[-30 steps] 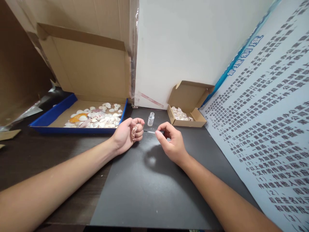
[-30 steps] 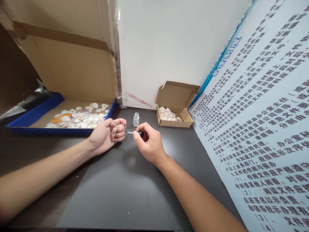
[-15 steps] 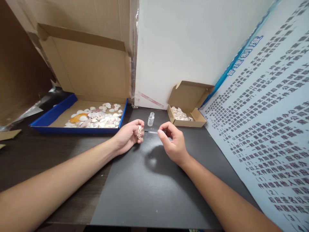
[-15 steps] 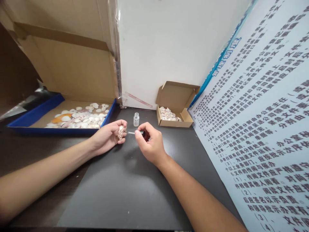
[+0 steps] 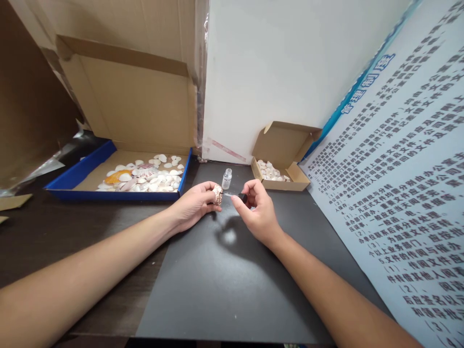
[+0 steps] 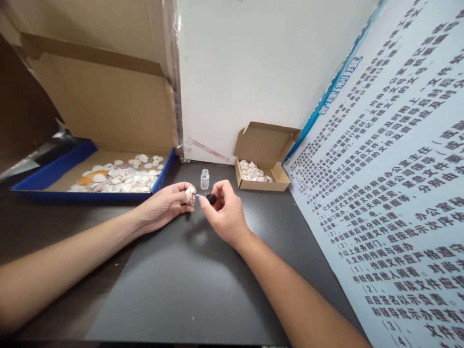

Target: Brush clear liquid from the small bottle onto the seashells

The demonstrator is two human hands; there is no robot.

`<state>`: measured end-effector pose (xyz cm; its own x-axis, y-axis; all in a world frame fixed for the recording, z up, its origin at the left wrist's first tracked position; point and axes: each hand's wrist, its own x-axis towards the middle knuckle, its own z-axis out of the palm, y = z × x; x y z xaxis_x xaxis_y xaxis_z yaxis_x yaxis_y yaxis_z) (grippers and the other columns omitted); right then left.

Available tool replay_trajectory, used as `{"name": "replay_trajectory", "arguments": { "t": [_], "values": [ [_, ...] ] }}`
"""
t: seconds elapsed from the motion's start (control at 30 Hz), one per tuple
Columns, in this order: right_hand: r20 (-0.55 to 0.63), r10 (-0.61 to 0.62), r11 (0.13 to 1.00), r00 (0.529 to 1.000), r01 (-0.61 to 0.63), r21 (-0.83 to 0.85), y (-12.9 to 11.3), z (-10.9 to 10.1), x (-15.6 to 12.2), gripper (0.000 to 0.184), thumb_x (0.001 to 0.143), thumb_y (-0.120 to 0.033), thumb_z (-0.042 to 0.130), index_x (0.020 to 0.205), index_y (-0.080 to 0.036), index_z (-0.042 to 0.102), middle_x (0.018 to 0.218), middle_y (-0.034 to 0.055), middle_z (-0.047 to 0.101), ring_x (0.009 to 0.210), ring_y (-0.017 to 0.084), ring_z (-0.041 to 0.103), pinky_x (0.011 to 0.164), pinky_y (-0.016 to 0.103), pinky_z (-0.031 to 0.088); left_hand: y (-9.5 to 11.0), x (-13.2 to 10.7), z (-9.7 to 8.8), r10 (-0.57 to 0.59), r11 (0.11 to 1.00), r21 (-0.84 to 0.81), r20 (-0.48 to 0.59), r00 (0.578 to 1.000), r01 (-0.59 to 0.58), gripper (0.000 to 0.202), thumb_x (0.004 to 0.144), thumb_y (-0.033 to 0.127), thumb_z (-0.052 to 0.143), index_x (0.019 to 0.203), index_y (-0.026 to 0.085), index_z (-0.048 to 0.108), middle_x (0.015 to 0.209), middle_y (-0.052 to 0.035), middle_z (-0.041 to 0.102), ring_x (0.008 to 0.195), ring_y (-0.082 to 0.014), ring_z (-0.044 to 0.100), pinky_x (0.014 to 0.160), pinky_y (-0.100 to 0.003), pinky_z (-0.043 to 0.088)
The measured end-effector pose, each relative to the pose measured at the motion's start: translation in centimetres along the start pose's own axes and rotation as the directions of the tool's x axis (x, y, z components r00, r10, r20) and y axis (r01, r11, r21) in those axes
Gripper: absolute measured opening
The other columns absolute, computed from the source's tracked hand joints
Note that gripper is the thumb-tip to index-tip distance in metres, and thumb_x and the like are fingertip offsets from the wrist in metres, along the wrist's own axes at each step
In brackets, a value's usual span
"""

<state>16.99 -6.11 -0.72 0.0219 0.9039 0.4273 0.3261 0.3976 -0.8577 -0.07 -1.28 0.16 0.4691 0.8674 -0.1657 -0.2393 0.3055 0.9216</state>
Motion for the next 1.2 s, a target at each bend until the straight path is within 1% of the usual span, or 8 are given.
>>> {"name": "replay_trajectory", "arguments": {
  "t": [0.23, 0.47, 0.57, 0.67, 0.83, 0.9, 1.07, 1.2],
  "values": [
    [0.018, -0.011, 1.000, 1.000, 0.011, -0.014, -0.20, -0.05, -0.03, 0.025, 0.083, -0.030, 0.065, 0.084, -0.023, 0.041, 0.063, -0.0077, 0.042, 0.053, 0.009, 0.039, 0.049, 0.022, 0.033, 0.00, 0.14, 0.05, 0.049, 0.999, 0.011, 0.012, 0.999, -0.049, 0.014, 0.064, 0.007, 0.066, 0.070, 0.014, 0.054, 0.072, 0.0006, 0.052, 0.070, -0.0092, 0.048, 0.065, -0.020, 0.043],
    [-0.006, -0.023, 1.000, 1.000, 0.023, -0.002, -0.13, -0.03, 0.00, 0.024, 0.083, -0.029, 0.065, 0.084, -0.023, 0.042, 0.063, -0.0077, 0.041, 0.053, 0.009, 0.039, 0.050, 0.022, 0.034, 0.04, 0.10, -0.04, 0.034, 0.999, -0.004, 0.009, 0.999, -0.034, 0.015, 0.064, 0.006, 0.063, 0.074, 0.014, 0.055, 0.072, 0.0021, 0.049, 0.061, -0.0066, 0.040, 0.054, -0.019, 0.034],
    [-0.004, -0.027, 1.000, 1.000, 0.027, -0.003, -0.16, -0.03, -0.01, 0.024, 0.083, -0.029, 0.065, 0.084, -0.023, 0.042, 0.063, -0.0077, 0.041, 0.052, 0.008, 0.039, 0.049, 0.022, 0.033, 0.11, -0.04, 0.05, 0.005, 1.000, -0.009, 0.020, 1.000, -0.004, 0.017, 0.061, 0.004, 0.062, 0.071, 0.015, 0.055, 0.070, 0.0024, 0.047, 0.061, -0.0072, 0.039, 0.053, -0.020, 0.035],
    [-0.008, -0.031, 1.000, 0.999, 0.031, -0.002, -0.23, -0.05, 0.00, 0.023, 0.084, -0.029, 0.065, 0.085, -0.023, 0.042, 0.063, -0.0079, 0.041, 0.052, 0.008, 0.039, 0.049, 0.022, 0.033, 0.14, -0.12, 0.10, -0.007, 1.000, -0.017, 0.035, 0.999, 0.007, 0.019, 0.058, 0.003, 0.061, 0.070, 0.016, 0.054, 0.067, 0.0029, 0.046, 0.062, -0.0084, 0.040, 0.057, -0.021, 0.039],
    [-0.012, -0.035, 0.999, 0.999, 0.035, 0.000, -0.25, -0.09, 0.03, 0.023, 0.084, -0.028, 0.064, 0.085, -0.023, 0.042, 0.064, -0.0078, 0.041, 0.053, 0.008, 0.039, 0.050, 0.022, 0.033, 0.07, -0.11, 0.04, -0.002, 1.000, 0.010, 0.064, 0.998, 0.002, 0.016, 0.063, 0.008, 0.064, 0.070, 0.016, 0.053, 0.070, 0.0021, 0.049, 0.068, -0.0098, 0.044, 0.065, -0.023, 0.042],
    [-0.012, -0.033, 0.999, 0.999, 0.033, 0.000, -0.23, -0.10, 0.02, 0.023, 0.084, -0.029, 0.064, 0.085, -0.023, 0.042, 0.064, -0.0077, 0.041, 0.053, 0.009, 0.039, 0.050, 0.022, 0.033, 0.08, -0.11, 0.04, 0.012, 0.999, 0.033, 0.064, 0.998, -0.014, 0.015, 0.064, 0.010, 0.065, 0.070, 0.016, 0.053, 0.070, 0.0023, 0.048, 0.068, -0.0094, 0.043, 0.064, -0.022, 0.040],
    [-0.022, -0.034, 0.999, 0.999, 0.034, -0.003, -0.32, -0.16, -0.05, 0.023, 0.083, -0.029, 0.064, 0.085, -0.023, 0.043, 0.064, -0.0074, 0.041, 0.053, 0.009, 0.040, 0.051, 0.023, 0.033, 0.26, -0.19, 0.10, 0.068, 0.992, 0.101, 0.025, 0.997, -0.070, 0.014, 0.066, 0.012, 0.065, 0.070, 0.016, 0.052, 0.071, 0.0030, 0.044, 0.063, -0.0078, 0.036, 0.054, -0.021, 0.029],
    [-0.056, -0.041, 0.999, 0.998, 0.041, 0.001, -0.44, -0.14, -0.06, 0.021, 0.084, -0.028, 0.062, 0.086, -0.023, 0.042, 0.064, -0.0074, 0.040, 0.052, 0.009, 0.039, 0.050, 0.023, 0.033, 0.13, -0.19, -0.04, 0.042, 0.997, 0.068, 0.054, 0.998, -0.046, 0.018, 0.070, 0.015, 0.067, 0.071, 0.016, 0.049, 0.066, 0.0051, 0.039, 0.055, -0.0062, 0.030, 0.049, -0.020, 0.022]
  ]
}}
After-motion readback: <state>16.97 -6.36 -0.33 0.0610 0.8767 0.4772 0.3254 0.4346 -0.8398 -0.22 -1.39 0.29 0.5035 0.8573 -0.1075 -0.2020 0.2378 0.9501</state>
